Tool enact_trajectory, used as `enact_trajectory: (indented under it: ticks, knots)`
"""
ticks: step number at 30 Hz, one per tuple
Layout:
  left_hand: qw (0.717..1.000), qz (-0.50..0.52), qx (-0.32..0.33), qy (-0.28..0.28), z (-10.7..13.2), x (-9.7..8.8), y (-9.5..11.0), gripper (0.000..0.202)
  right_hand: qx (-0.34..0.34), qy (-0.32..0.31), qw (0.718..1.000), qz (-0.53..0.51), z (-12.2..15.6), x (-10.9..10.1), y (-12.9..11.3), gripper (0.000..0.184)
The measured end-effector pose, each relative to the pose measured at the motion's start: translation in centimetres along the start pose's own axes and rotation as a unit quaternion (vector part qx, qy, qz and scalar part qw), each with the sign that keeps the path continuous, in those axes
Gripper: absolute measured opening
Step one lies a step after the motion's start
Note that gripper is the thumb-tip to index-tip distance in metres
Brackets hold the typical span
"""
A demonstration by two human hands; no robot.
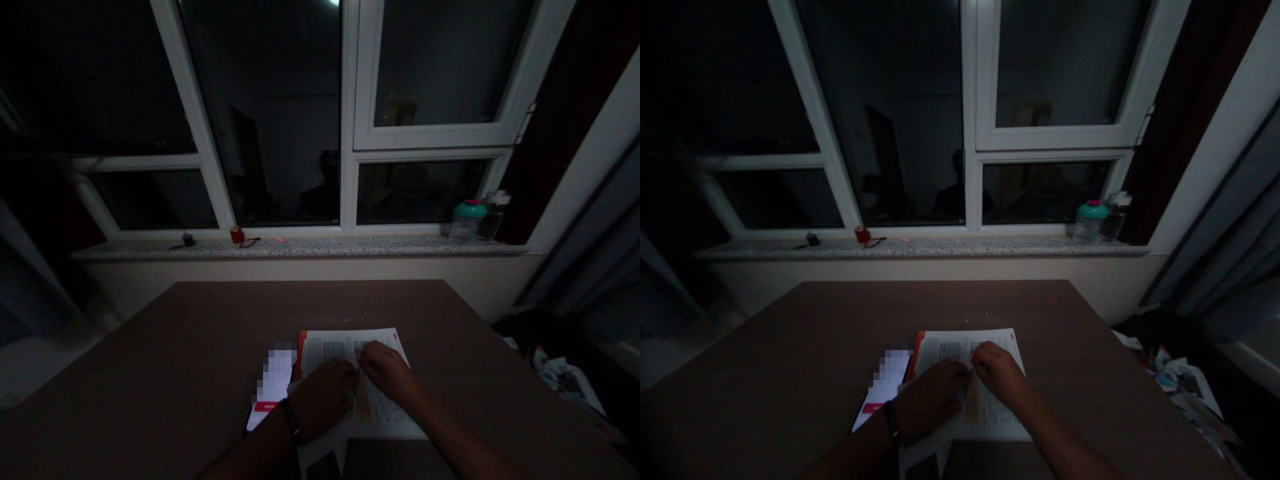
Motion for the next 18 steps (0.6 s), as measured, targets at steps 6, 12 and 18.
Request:
enact_trajectory:
  ticks: [6,12,18]
  knots:
    - [1.000,-0.005,-0.009,0.013,-0.1,0.3,-0.2,0.036,0.021,-0.004,1.000,-0.019,-0.1,0.0,0.2,0.016]
    - [0.999,-0.006,-0.011,0.029,0.1,0.5,-0.4,0.037,0.022,-0.015,0.999,-0.028,0.4,-0.2,-0.5,0.015]
    - [0.999,0.002,-0.005,0.035,0.2,0.5,-0.7,0.039,-0.012,-0.058,0.998,-0.028,0.6,0.5,-0.8,0.016]
Point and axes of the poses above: each hand's wrist, its own z-axis away from the middle knuckle, its own x-axis out of the palm, y = z × x, the point moved 5 cm from there along -z, towards the middle knuckle, and after that the axes turned 1 degree about -z, right-handed, at the moved point
